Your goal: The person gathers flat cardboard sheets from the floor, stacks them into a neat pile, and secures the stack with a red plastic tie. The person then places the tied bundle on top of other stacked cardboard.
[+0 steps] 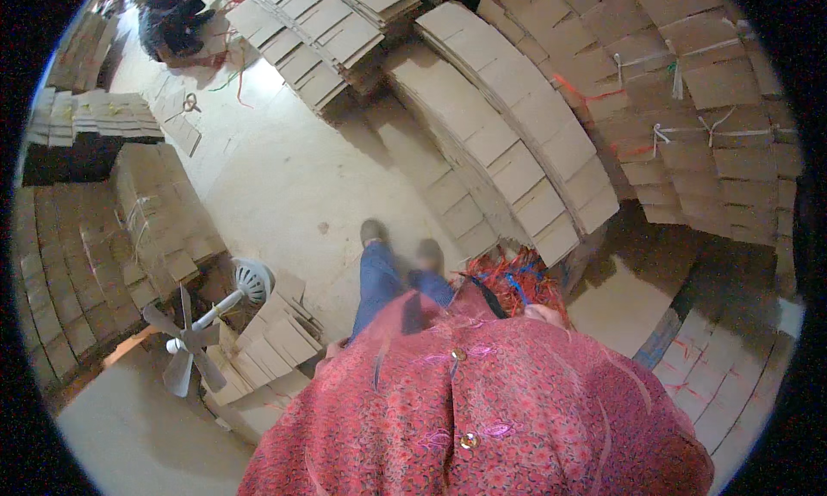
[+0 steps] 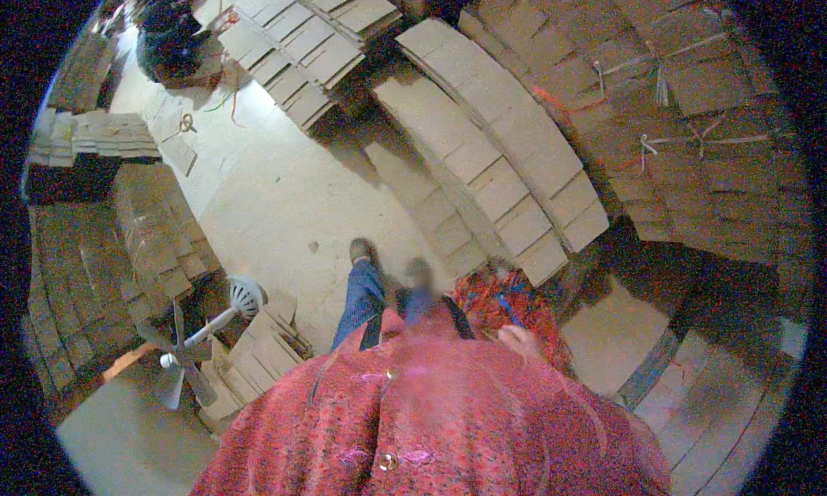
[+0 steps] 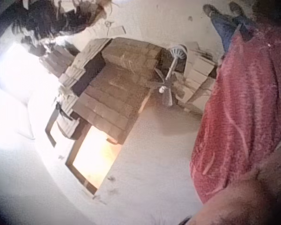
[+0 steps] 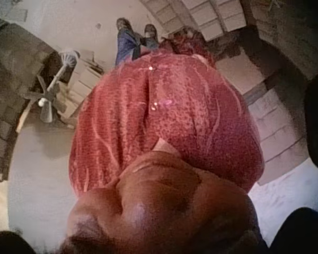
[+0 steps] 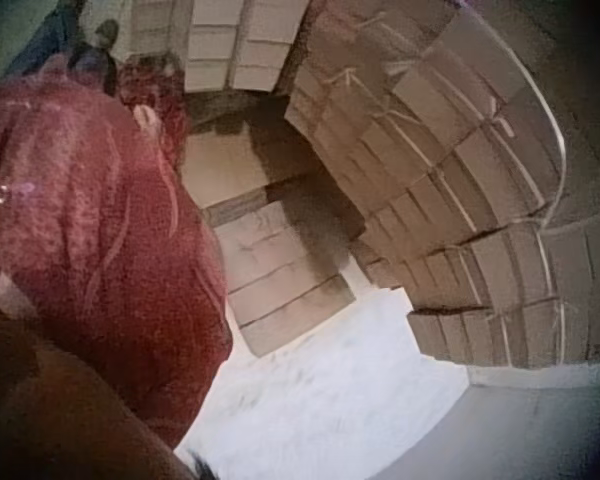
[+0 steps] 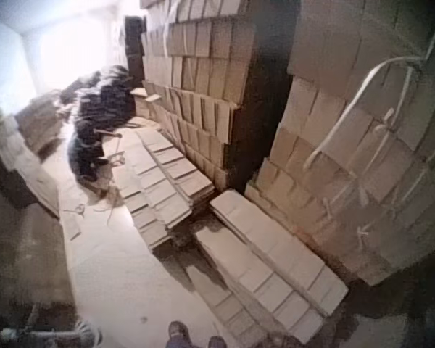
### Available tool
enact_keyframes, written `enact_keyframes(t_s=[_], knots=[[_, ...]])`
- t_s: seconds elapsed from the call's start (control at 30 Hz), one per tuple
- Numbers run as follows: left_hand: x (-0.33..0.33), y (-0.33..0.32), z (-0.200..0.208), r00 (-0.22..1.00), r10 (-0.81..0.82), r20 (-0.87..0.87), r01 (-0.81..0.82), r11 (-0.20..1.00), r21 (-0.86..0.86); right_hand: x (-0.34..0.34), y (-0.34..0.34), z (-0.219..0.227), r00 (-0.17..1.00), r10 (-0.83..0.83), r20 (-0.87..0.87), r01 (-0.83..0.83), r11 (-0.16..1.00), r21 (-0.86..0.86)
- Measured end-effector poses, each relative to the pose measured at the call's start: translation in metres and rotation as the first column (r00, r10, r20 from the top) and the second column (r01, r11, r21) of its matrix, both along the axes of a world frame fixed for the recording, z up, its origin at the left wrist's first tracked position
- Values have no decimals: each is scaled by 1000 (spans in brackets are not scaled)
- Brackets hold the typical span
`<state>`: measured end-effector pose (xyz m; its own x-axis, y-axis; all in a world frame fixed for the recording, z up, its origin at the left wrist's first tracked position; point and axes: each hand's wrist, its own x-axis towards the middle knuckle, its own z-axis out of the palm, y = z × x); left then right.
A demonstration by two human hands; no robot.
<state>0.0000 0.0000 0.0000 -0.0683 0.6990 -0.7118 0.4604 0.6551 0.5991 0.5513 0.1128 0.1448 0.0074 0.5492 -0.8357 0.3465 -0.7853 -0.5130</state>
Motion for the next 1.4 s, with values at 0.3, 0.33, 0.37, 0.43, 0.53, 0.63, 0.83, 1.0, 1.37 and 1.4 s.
enact_keyframes(t_s=[0.3, 0.33, 0.37, 0.43, 0.53, 0.63, 0.83, 1.0, 1.37, 1.4], knots=[[14, 177, 27, 989, 116, 96, -61, 891, -451, -100, 66, -16, 999, 8, 31, -10, 998, 56], [12, 196, 20, 985, 126, 119, -57, 885, -462, -109, 75, -17, 1000, 4, 22, -5, 998, 56], [15, 212, 13, 993, 88, 76, -43, 888, -459, -115, 84, -22, 1000, 1, 12, -2, 998, 56], [11, 230, -17, 991, 77, 113, -23, 908, -418, -124, 100, -43, 997, 78, 25, -79, 995, 65], [18, 262, -65, 992, -8, 126, 59, 911, -408, -139, 120, -81, 999, 39, 13, -40, 999, 27], [42, 297, -104, 990, -22, 140, 76, 918, -388, -142, 135, -140, 995, 101, 11, -101, 975, 197], [90, 299, -253, 864, -215, 456, 274, 959, -66, -148, 207, -212, 974, 213, 81, -222, 968, 117], [121, 297, -381, 889, -148, 433, 309, 892, -330, -144, 236, -323, 881, 440, 177, -467, 868, 169], [216, 385, -443, 730, 642, 234, -451, 711, -540, -135, 263, -455, 849, 416, 326, -499, 835, 233], [225, 390, -447, 708, 652, 271, -446, 710, -545, -132, 261, -462, 842, 410, 351, -501, 835, 226]])
